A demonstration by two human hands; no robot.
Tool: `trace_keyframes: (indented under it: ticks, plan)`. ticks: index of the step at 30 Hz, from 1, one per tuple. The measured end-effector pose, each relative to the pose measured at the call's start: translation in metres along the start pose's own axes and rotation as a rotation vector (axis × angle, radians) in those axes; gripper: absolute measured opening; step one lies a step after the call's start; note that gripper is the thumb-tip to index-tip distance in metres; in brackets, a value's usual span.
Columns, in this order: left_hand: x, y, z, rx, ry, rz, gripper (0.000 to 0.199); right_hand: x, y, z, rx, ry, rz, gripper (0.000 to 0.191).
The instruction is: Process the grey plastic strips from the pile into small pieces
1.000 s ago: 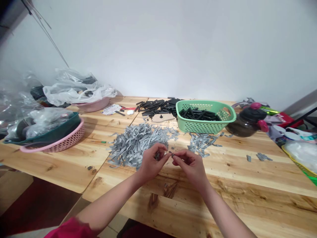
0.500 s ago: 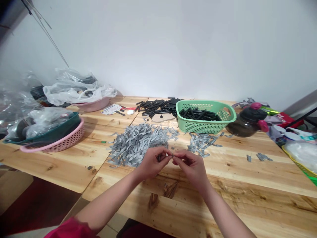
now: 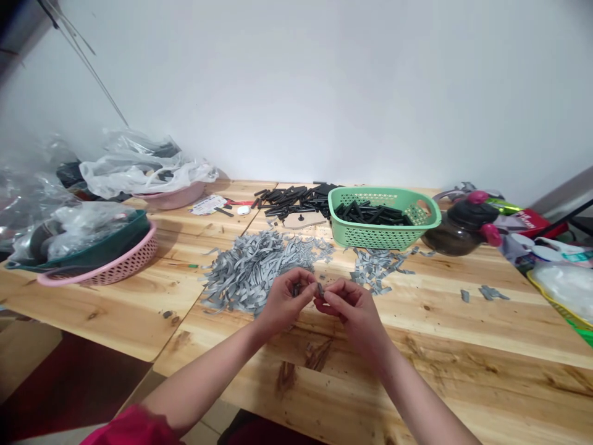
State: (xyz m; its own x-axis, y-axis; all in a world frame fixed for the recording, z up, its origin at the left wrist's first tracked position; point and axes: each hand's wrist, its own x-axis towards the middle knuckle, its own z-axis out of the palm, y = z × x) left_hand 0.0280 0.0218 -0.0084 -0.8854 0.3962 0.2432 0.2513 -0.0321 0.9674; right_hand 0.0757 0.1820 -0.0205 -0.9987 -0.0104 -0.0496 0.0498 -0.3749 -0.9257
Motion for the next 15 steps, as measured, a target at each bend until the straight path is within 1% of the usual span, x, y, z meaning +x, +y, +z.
trace_keyframes:
  ticks: [3,6,8,9,11,13,14,15]
  plan:
    - [0.001,0.001,-0.002,-0.047,0.019,0.009,0.027,0.0,0.001,0.001,0.011,0.013,0.014,0.023]
    - [0.001,-0.001,-0.002,-0.058,-0.031,-0.012,0.029,0.001,0.003,0.002,-0.006,0.005,0.023,0.023]
    - [0.003,-0.004,-0.003,-0.006,-0.034,-0.009,0.03,0.004,0.001,-0.001,-0.087,0.017,-0.006,0.027]
    - [0.005,-0.007,-0.005,0.052,-0.011,0.0,0.031,0.006,-0.002,-0.006,-0.167,0.053,-0.049,0.029]
    - [0.011,-0.012,-0.012,0.263,0.072,0.015,0.033,0.01,-0.013,-0.026,-0.419,0.222,-0.186,0.034]
    - [0.02,-0.017,-0.023,0.635,0.105,-0.005,0.029,0.014,-0.027,-0.056,-0.804,0.549,-0.348,0.036]
    - [0.024,-0.02,-0.029,0.845,0.104,-0.022,0.027,0.015,-0.034,-0.074,-1.04,0.673,-0.372,0.033]
    - [0.028,-0.022,-0.034,1.019,0.097,-0.048,0.027,0.016,-0.041,-0.091,-1.264,0.744,-0.337,0.031]
